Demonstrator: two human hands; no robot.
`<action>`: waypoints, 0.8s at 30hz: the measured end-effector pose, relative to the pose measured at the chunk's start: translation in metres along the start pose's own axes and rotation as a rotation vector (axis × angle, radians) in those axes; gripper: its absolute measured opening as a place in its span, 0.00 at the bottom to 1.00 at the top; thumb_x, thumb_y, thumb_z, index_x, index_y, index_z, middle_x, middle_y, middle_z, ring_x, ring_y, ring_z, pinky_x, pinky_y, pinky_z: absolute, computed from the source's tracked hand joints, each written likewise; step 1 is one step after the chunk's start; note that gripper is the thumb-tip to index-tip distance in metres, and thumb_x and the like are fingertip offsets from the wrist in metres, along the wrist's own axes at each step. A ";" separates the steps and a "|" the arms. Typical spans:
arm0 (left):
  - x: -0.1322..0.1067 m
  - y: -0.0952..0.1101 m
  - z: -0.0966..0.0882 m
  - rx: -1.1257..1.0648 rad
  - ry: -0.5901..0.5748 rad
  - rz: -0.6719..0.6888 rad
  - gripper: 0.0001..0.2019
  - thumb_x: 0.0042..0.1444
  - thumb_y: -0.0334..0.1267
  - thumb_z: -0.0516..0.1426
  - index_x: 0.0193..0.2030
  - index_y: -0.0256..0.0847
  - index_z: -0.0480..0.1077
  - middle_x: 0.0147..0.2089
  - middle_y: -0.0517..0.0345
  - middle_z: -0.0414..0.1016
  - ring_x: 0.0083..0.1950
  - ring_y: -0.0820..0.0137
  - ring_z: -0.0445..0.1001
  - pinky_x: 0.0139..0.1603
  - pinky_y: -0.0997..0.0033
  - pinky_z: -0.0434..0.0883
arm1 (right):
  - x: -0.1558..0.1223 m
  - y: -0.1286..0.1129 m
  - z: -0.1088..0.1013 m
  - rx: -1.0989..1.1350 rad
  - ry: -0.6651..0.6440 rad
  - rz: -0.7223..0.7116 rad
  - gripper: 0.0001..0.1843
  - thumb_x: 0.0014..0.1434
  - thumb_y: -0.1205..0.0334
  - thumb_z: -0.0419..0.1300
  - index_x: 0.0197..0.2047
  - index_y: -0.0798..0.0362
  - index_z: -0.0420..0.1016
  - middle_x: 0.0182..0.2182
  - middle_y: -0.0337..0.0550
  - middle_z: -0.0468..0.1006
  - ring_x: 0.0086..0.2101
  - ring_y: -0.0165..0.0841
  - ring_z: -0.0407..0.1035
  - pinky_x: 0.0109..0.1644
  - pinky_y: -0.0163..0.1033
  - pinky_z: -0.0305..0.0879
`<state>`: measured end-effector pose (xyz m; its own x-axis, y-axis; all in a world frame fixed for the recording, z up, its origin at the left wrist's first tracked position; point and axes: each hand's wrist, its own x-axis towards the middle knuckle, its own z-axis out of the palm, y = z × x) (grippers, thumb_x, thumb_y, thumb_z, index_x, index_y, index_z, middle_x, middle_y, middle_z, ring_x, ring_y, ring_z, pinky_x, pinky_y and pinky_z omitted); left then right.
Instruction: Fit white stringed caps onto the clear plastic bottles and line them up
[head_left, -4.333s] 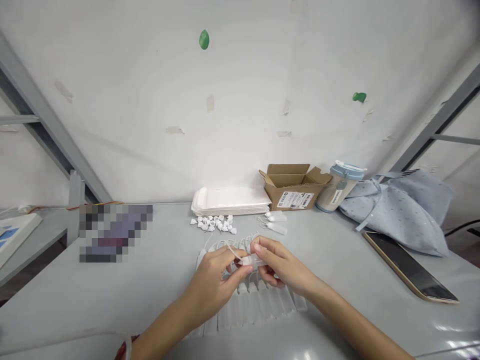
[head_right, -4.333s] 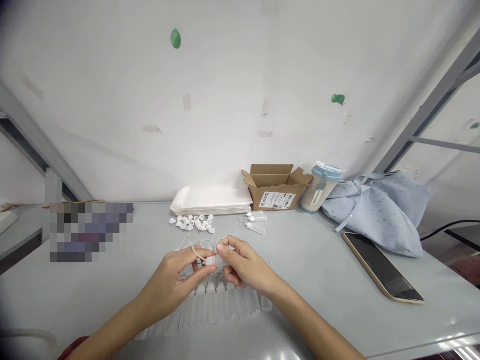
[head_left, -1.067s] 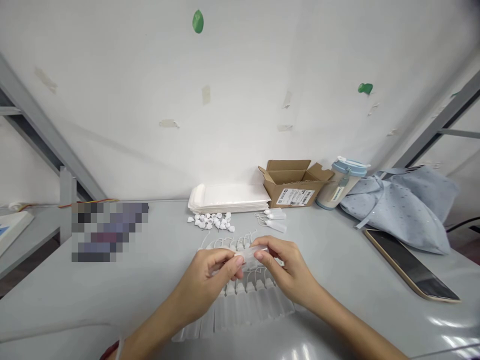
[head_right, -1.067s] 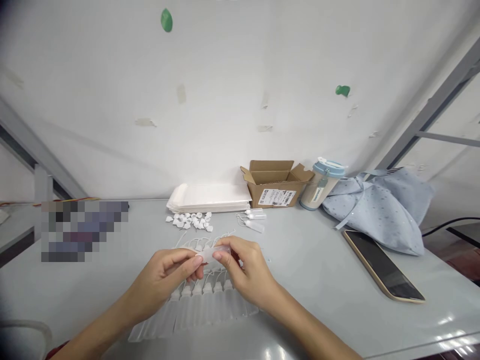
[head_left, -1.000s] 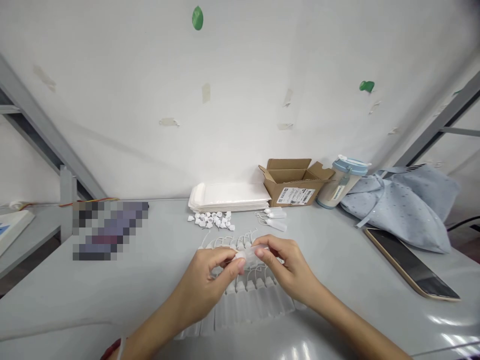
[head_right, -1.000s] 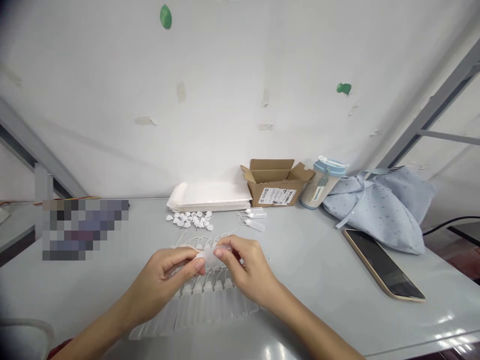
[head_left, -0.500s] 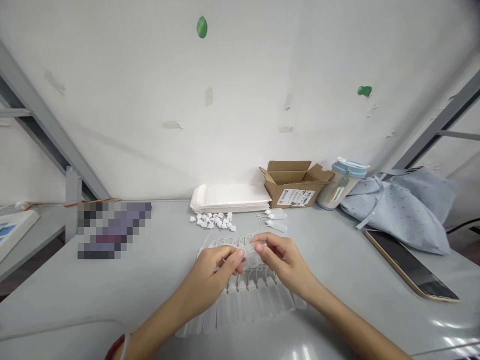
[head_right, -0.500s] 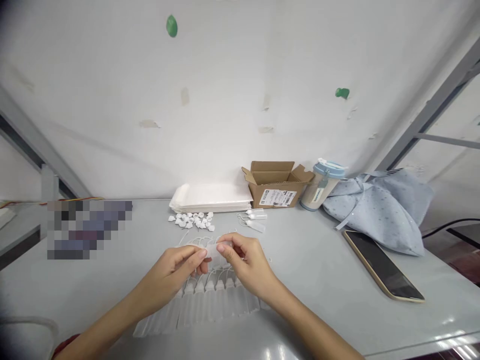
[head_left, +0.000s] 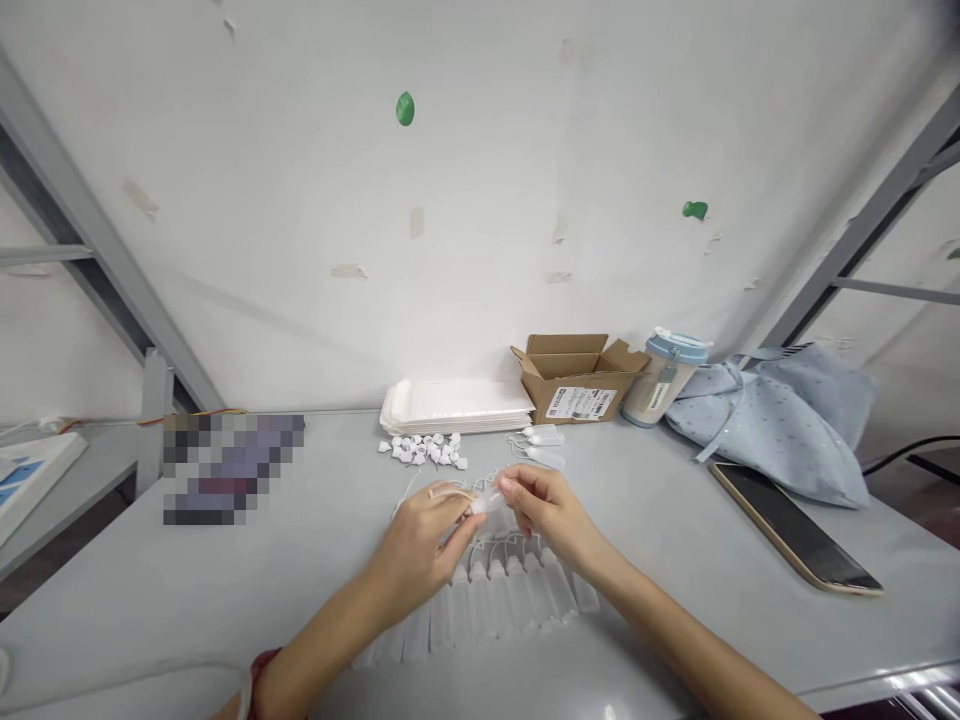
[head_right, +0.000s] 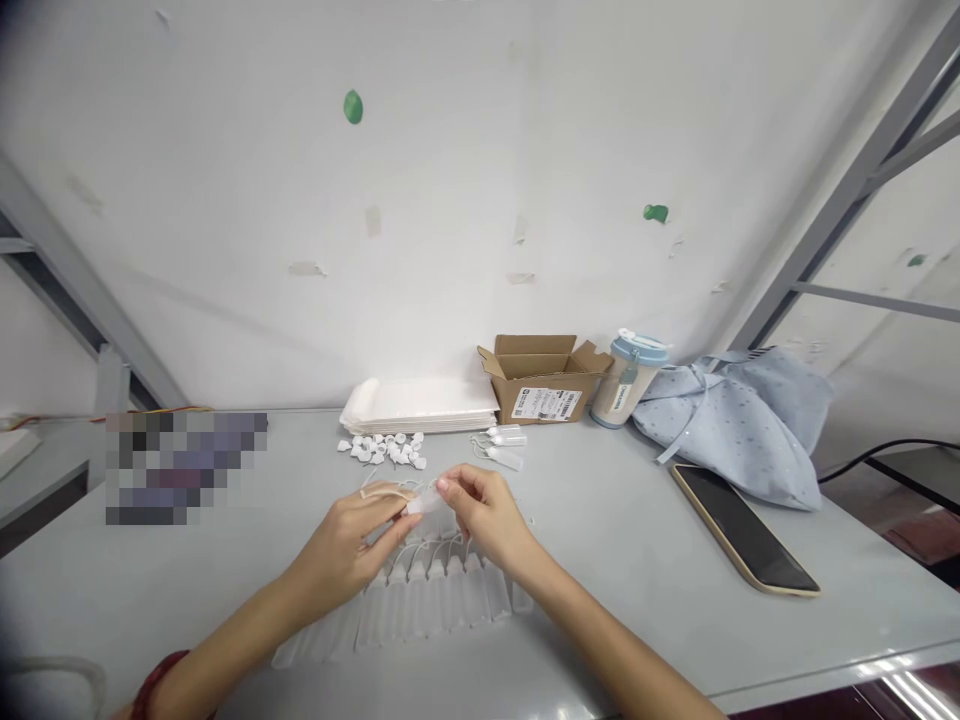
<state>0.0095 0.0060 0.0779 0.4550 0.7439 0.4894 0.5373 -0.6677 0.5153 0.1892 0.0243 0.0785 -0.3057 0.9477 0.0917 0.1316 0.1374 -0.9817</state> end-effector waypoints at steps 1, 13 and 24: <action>0.000 -0.005 -0.001 0.012 0.011 0.025 0.11 0.61 0.34 0.48 0.31 0.39 0.68 0.29 0.56 0.69 0.34 0.69 0.66 0.35 0.71 0.63 | 0.000 -0.001 -0.002 -0.024 0.029 -0.033 0.18 0.56 0.47 0.53 0.30 0.55 0.67 0.14 0.29 0.55 0.15 0.24 0.53 0.20 0.31 0.53; 0.004 -0.041 -0.005 0.166 0.000 -0.258 0.12 0.59 0.37 0.48 0.36 0.41 0.73 0.33 0.56 0.74 0.37 0.66 0.70 0.36 0.68 0.67 | 0.039 0.025 -0.078 -0.262 0.447 -0.100 0.19 0.49 0.49 0.57 0.38 0.56 0.71 0.22 0.39 0.71 0.24 0.32 0.64 0.23 0.34 0.60; 0.005 -0.044 -0.005 0.153 0.061 -0.293 0.13 0.57 0.39 0.48 0.36 0.41 0.74 0.35 0.55 0.76 0.40 0.64 0.71 0.31 0.70 0.68 | 0.053 0.051 -0.105 -0.595 0.332 -0.025 0.10 0.48 0.59 0.58 0.33 0.56 0.73 0.24 0.43 0.76 0.24 0.34 0.68 0.28 0.36 0.61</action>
<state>-0.0156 0.0391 0.0614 0.2248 0.8974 0.3796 0.7413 -0.4104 0.5311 0.2793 0.1115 0.0510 -0.0222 0.9673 0.2526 0.6538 0.2052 -0.7283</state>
